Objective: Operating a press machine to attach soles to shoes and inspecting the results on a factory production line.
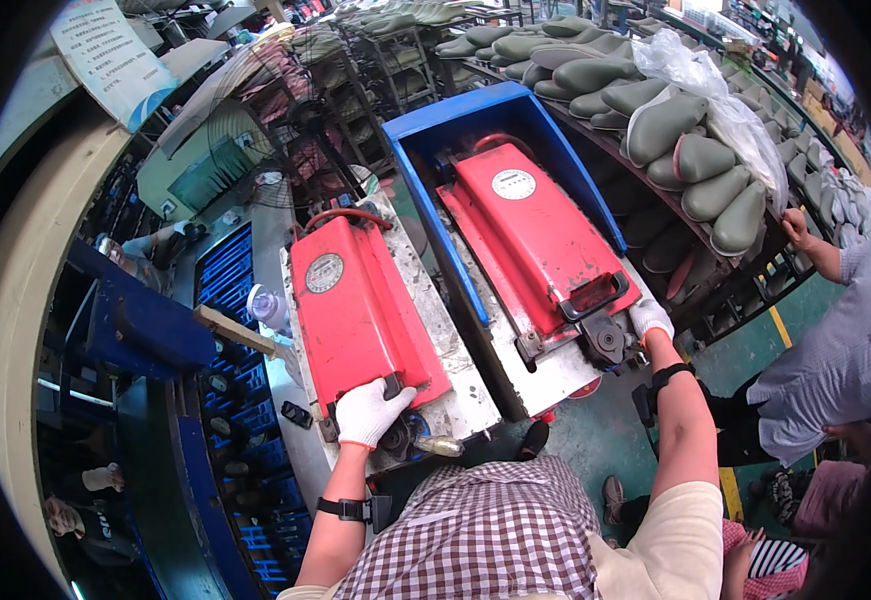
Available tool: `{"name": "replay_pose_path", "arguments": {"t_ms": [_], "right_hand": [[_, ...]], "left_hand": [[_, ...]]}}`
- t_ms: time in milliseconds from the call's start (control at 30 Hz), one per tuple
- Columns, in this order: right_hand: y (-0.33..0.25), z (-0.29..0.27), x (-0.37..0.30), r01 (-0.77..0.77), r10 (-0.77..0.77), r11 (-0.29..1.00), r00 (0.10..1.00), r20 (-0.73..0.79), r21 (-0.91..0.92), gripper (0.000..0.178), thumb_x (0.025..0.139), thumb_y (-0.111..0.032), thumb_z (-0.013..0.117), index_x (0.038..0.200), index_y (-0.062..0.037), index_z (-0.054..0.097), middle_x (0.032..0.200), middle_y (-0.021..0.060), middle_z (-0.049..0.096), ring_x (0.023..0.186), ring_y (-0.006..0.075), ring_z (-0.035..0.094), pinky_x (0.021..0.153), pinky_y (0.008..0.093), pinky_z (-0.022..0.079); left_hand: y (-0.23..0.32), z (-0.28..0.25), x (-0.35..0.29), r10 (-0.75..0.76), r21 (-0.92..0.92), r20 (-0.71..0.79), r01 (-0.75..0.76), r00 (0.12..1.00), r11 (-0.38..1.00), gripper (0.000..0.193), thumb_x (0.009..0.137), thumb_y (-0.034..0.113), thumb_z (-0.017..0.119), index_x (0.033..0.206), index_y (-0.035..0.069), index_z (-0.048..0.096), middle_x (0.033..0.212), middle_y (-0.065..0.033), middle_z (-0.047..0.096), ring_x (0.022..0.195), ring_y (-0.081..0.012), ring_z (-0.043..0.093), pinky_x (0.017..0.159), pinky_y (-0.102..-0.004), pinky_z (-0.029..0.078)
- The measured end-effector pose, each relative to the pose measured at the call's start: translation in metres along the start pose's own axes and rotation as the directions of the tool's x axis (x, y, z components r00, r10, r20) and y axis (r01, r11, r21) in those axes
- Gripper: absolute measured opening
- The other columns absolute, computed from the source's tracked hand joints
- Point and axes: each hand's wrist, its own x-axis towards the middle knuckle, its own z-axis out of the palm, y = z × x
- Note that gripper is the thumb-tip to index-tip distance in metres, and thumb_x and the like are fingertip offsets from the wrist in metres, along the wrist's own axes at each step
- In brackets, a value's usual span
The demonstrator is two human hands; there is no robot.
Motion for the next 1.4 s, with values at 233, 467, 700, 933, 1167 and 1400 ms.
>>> {"name": "replay_pose_path", "arguments": {"t_ms": [233,467,700,933,1167,1400], "right_hand": [[-0.005,-0.003,-0.008,0.012,-0.012,1.000,0.999,-0.034,0.007,0.054,0.090,-0.046,0.055,0.120,-0.0040,0.072,0.125,0.0259,0.068,0.122,0.0415,0.063,0.101,0.0464,0.050],[0.004,0.002,0.000,0.017,-0.017,1.000,0.999,-0.039,0.003,0.052,0.090,-0.043,0.056,0.119,-0.0036,0.072,0.123,0.0265,0.069,0.121,0.0420,0.064,0.101,0.0465,0.050],[0.001,-0.001,-0.006,0.016,-0.015,1.000,0.999,-0.049,0.016,0.052,0.091,-0.044,0.056,0.117,-0.0029,0.072,0.121,0.0266,0.069,0.120,0.0419,0.064,0.101,0.0462,0.050],[0.003,0.000,-0.003,0.024,-0.024,1.000,0.998,-0.050,0.013,0.053,0.091,-0.046,0.055,0.118,-0.0026,0.072,0.122,0.0264,0.069,0.121,0.0420,0.064,0.101,0.0463,0.050],[0.000,-0.003,-0.008,0.015,-0.013,0.999,0.999,-0.040,0.029,0.055,0.090,-0.046,0.056,0.119,-0.0022,0.071,0.123,0.0270,0.068,0.121,0.0424,0.064,0.101,0.0462,0.050],[-0.003,-0.003,-0.009,0.018,-0.017,0.999,0.999,-0.035,0.031,0.053,0.090,-0.045,0.056,0.119,-0.0025,0.071,0.123,0.0264,0.068,0.122,0.0420,0.063,0.101,0.0457,0.050]], "left_hand": [[0.001,-0.002,-0.002,-0.012,-0.030,0.012,0.013,1.000,0.999,0.064,0.084,0.069,0.066,0.093,0.006,0.076,0.082,-0.0194,0.073,0.078,-0.0358,0.073,0.071,-0.0454,0.056],[0.000,0.003,-0.003,0.013,0.007,-0.041,-0.012,0.999,1.000,0.065,0.082,0.071,0.067,0.088,0.006,0.074,0.079,-0.0189,0.072,0.075,-0.0357,0.073,0.069,-0.0458,0.056],[0.001,0.000,-0.005,0.040,0.033,-0.061,-0.038,0.997,0.999,0.065,0.082,0.071,0.068,0.085,0.006,0.072,0.077,-0.0187,0.072,0.073,-0.0357,0.072,0.067,-0.0459,0.056],[0.001,0.003,-0.006,0.053,0.035,-0.126,-0.049,0.991,0.998,0.063,0.082,0.069,0.069,0.081,0.006,0.072,0.073,-0.0179,0.071,0.069,-0.0351,0.072,0.065,-0.0456,0.055],[-0.002,0.007,-0.007,0.080,0.041,-0.163,-0.075,0.983,0.996,0.061,0.082,0.067,0.070,0.078,0.007,0.070,0.070,-0.0172,0.069,0.066,-0.0352,0.070,0.062,-0.0454,0.054],[-0.003,0.012,-0.007,0.089,0.037,-0.220,-0.083,0.971,0.996,0.060,0.083,0.067,0.071,0.073,0.007,0.067,0.067,-0.0166,0.067,0.063,-0.0344,0.069,0.059,-0.0453,0.053]]}}
